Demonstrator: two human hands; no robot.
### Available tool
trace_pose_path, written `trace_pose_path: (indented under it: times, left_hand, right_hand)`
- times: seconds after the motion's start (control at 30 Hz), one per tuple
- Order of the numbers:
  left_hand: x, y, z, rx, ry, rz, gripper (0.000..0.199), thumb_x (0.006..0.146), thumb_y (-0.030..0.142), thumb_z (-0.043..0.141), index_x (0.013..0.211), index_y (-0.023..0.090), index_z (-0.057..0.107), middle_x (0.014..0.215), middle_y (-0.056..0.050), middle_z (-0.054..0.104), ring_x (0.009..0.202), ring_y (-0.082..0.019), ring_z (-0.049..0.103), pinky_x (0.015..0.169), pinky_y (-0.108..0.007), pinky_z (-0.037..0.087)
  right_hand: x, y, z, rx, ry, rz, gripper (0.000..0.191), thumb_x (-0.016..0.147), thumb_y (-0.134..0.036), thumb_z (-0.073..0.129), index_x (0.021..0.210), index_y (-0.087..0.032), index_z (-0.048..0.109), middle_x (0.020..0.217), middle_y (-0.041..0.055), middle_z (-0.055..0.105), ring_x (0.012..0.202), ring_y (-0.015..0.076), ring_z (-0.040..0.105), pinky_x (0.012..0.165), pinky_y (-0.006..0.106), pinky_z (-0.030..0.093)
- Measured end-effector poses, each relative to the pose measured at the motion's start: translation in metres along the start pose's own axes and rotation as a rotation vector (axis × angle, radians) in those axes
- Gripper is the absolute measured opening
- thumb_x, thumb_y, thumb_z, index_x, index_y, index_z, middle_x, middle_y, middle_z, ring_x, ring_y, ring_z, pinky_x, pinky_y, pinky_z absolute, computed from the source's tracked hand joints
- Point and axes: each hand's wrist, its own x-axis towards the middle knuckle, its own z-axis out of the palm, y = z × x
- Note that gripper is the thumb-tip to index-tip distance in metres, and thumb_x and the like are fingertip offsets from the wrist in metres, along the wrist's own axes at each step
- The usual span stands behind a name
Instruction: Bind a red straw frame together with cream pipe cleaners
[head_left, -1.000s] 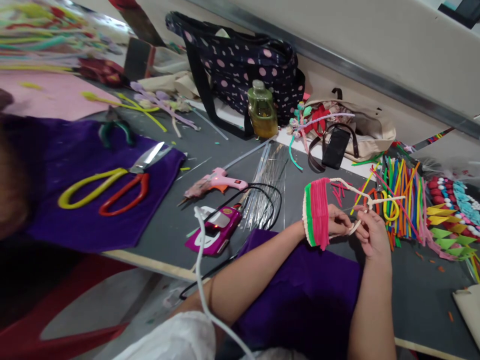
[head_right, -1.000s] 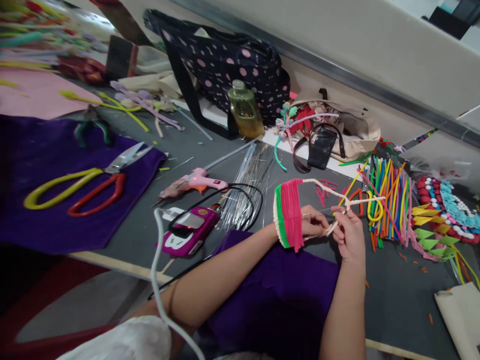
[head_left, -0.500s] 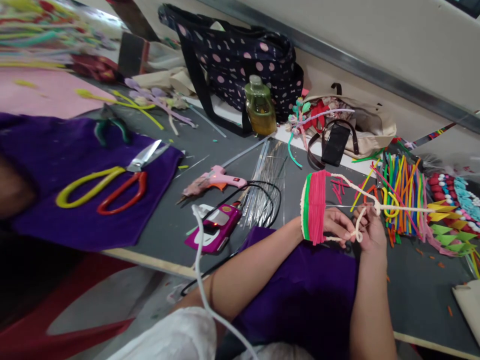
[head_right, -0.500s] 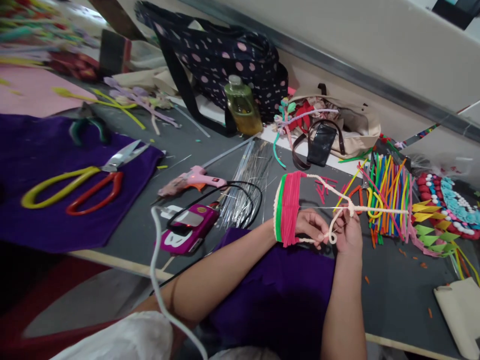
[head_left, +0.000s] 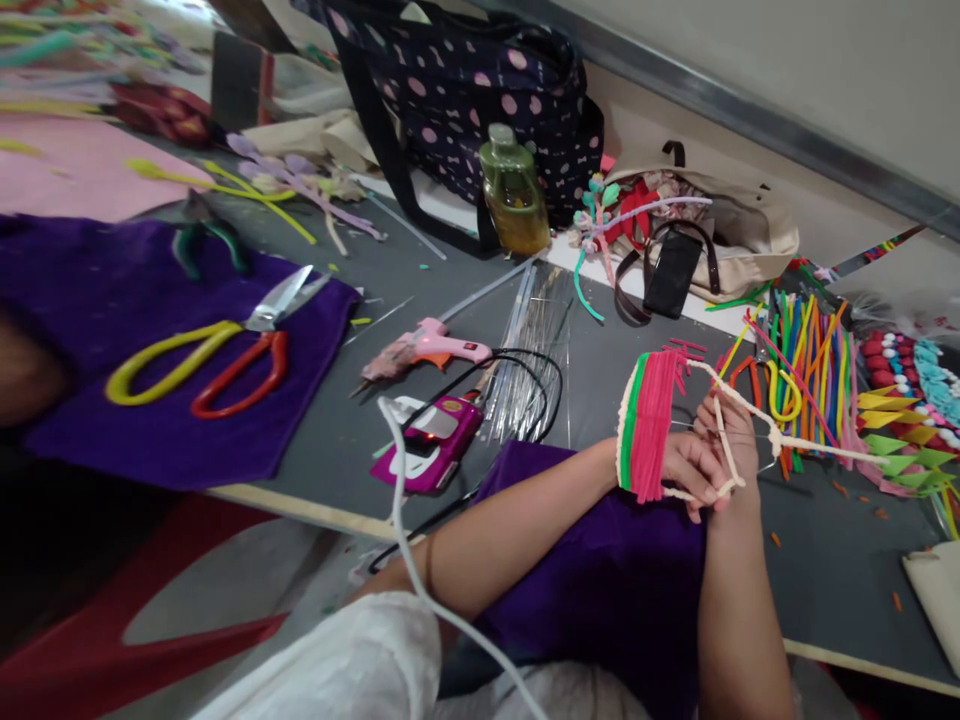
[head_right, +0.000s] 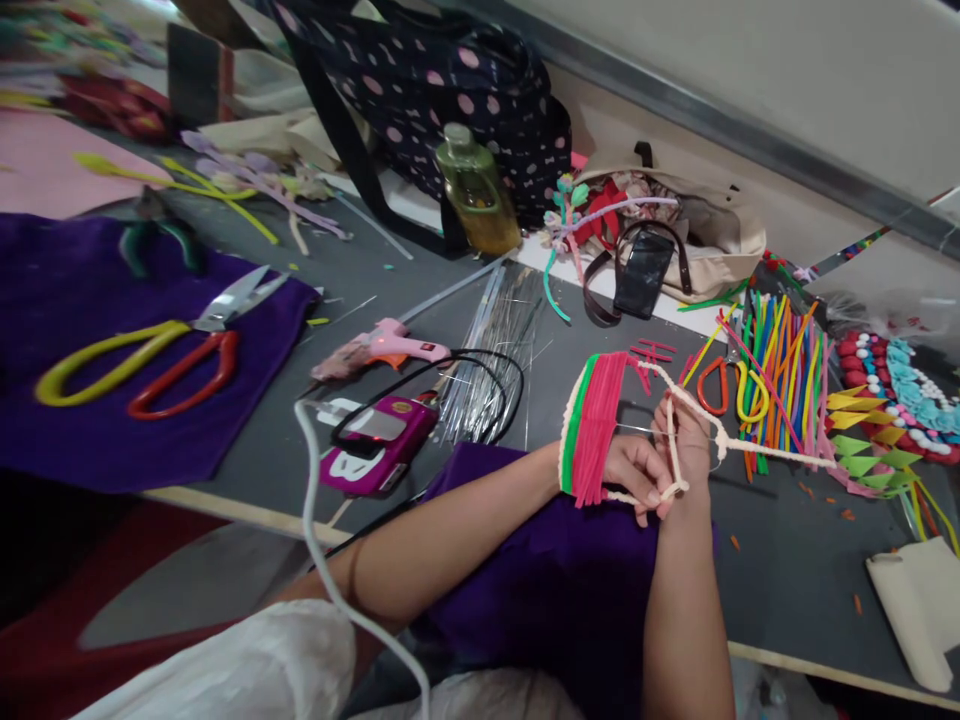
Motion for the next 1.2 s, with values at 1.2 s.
trace_pose_path:
  times: [1.2]
  left_hand:
    - [0.008, 0.001, -0.033, -0.157, 0.574, 0.414, 0.043, 0.053, 0.040, 0.085, 0.072, 0.008, 0.064, 0.058, -0.001, 0.061, 0.054, -0.011, 0.059, 0.057, -0.024, 0.048]
  right_hand:
    - [-0.022, -0.010, -0.002, -1.057, 0.087, -0.906, 0.020, 0.090, -0.032, 0.050, 0.076, -0.020, 0.057, 0.074, 0.0010, 0.057, 0.072, 0.0152, 0.053, 0.071, 0.028, 0.041]
